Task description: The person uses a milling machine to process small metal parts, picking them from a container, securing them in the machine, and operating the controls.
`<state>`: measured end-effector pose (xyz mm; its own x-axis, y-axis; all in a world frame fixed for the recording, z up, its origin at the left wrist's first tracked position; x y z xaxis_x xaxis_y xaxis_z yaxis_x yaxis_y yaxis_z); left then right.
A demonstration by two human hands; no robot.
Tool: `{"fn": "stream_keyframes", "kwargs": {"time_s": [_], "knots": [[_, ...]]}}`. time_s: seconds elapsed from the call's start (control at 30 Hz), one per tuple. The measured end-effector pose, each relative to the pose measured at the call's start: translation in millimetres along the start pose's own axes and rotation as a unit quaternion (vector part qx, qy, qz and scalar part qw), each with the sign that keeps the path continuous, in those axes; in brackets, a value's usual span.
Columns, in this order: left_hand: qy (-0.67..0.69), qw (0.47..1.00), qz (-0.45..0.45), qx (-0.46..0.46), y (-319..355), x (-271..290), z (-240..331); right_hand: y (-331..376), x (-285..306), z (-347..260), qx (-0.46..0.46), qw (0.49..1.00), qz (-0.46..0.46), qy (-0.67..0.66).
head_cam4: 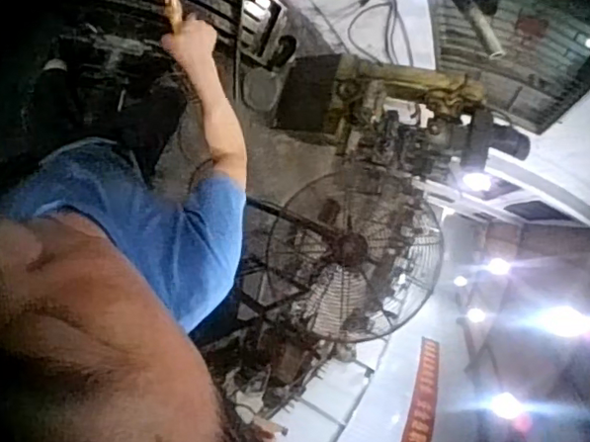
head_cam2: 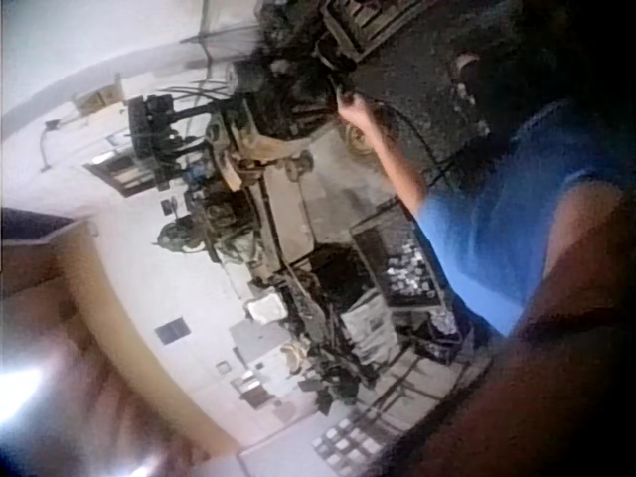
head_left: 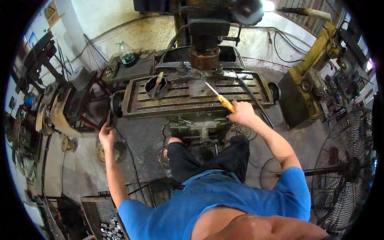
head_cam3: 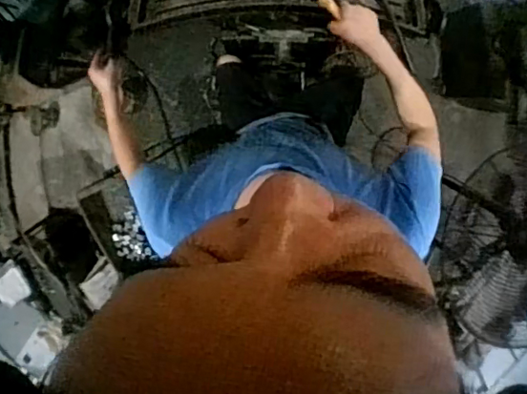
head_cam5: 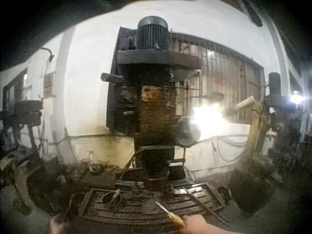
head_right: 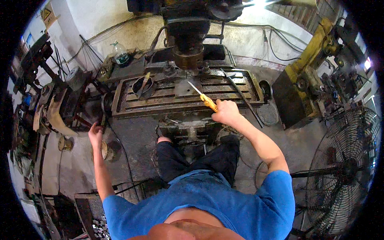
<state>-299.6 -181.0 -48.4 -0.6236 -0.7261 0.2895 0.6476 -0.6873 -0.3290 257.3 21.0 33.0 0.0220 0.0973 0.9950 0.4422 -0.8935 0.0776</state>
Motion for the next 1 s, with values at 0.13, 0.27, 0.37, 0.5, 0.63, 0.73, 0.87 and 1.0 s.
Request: {"fn": "stream_keyframes", "kwargs": {"time_s": [0.13, 0.27, 0.37, 0.5, 0.63, 0.73, 0.87, 1.0], "knots": [[-0.088, 0.994, -0.034, 0.062, 18.5, 25.5, -18.1, -56.3, -20.8, -11.3, 0.005, 0.998, 0.005, 0.055], [-0.07, 0.995, -0.035, 0.062, 35.8, 35.3, -9.9, -114.2, -21.1, -13.2, -0.03, 0.998, 0.048, 0.007], [-0.073, 0.993, -0.048, 0.083, 46.2, 37.0, -13.7, -111.9, -18.5, -15.1, -0.057, 0.998, 0.015, 0.01], [0.008, 0.99, -0.058, 0.132, 67.8, 10.5, -27.0, -66.9, -16.2, -21.3, -0.016, 0.999, -0.029, 0.006], [0.062, 0.972, -0.167, 0.151, 97.8, -72.4, 27.9, 17.8, -14.7, -99.3, 0.136, 0.967, -0.215, -0.023], [0.282, 0.899, -0.238, 0.236, 119.2, -132.9, 41.5, 52.0, -23.7, -166.6, 0.278, 0.945, -0.165, -0.04], [0.471, 0.828, -0.154, 0.263, 125.8, -156.1, 26.5, 51.1, -41.9, -201.4, 0.328, 0.936, -0.118, -0.047], [0.44, 0.844, -0.074, 0.298, 139.6, -110.6, -9.2, 62.6, -61.5, -240.2, 0.352, 0.915, -0.181, -0.081]]}}
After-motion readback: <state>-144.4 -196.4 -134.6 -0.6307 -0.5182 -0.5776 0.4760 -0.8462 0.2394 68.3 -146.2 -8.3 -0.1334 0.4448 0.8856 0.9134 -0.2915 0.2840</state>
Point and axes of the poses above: each hand's wrist, its own y-axis away from the middle knuckle, its own x-axis out of the back of the hand, z = x × y, the point moved 8 cm from there along -y, towards the middle knuckle, and after that the axes turned 3 degrees about -z, right-handed, at the moved point
